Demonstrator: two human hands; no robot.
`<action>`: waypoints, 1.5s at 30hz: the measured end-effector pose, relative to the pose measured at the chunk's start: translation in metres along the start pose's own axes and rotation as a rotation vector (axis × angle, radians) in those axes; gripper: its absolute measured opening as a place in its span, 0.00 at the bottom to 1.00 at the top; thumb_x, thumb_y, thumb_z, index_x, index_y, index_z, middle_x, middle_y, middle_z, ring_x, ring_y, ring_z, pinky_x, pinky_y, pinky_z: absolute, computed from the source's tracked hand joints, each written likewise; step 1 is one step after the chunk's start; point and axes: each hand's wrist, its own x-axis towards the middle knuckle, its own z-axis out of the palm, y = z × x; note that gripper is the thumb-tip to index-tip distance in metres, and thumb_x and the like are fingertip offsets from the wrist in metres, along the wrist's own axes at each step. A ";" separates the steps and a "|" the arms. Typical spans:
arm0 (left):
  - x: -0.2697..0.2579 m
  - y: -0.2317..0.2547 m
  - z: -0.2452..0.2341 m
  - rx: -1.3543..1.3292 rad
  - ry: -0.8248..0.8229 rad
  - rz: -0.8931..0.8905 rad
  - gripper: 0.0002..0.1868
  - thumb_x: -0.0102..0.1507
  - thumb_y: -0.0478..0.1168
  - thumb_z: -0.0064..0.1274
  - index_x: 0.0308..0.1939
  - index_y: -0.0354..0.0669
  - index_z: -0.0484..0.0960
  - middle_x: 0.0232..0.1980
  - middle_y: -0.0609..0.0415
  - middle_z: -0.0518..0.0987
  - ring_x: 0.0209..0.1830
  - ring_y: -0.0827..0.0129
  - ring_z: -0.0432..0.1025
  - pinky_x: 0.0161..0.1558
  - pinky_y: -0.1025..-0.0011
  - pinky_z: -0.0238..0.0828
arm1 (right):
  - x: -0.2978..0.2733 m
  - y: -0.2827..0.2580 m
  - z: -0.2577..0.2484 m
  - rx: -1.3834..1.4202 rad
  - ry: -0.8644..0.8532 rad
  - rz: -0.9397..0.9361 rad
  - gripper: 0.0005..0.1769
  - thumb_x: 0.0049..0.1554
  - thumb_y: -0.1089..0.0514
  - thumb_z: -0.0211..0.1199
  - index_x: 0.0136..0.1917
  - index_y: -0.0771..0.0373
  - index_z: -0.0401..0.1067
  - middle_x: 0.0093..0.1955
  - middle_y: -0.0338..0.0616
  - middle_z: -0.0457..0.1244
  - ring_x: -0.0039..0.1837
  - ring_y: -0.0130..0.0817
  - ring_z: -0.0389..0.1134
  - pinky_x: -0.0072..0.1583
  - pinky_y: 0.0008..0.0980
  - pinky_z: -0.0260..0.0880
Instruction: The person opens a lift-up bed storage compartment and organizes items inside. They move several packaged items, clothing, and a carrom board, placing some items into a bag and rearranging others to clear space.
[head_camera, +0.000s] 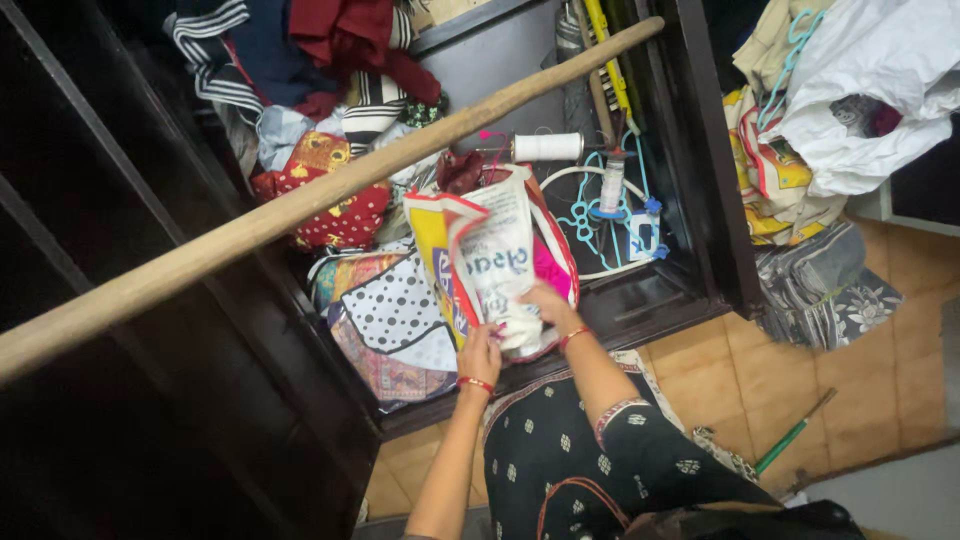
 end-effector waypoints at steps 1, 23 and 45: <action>0.003 0.005 0.005 0.011 -0.034 -0.019 0.12 0.63 0.36 0.50 0.50 0.51 0.79 0.46 0.46 0.79 0.45 0.44 0.76 0.45 0.52 0.73 | 0.004 0.004 0.008 -0.063 0.036 -0.028 0.33 0.47 0.63 0.70 0.66 0.66 0.68 0.55 0.60 0.68 0.54 0.53 0.71 0.54 0.49 0.73; -0.010 0.006 0.074 -0.350 -0.654 -0.247 0.43 0.60 0.55 0.61 0.70 0.33 0.62 0.69 0.35 0.66 0.65 0.48 0.68 0.67 0.59 0.61 | 0.100 -0.123 -0.045 -0.568 0.559 -0.541 0.28 0.59 0.47 0.63 0.66 0.65 0.69 0.65 0.60 0.64 0.67 0.57 0.63 0.68 0.48 0.61; 0.064 -0.087 0.034 0.150 0.117 -0.744 0.43 0.54 0.62 0.65 0.64 0.39 0.73 0.64 0.39 0.73 0.64 0.43 0.66 0.63 0.50 0.62 | 0.110 -0.101 -0.076 -1.646 0.106 -0.095 0.24 0.51 0.44 0.59 0.56 0.55 0.79 0.60 0.45 0.69 0.74 0.48 0.58 0.69 0.56 0.53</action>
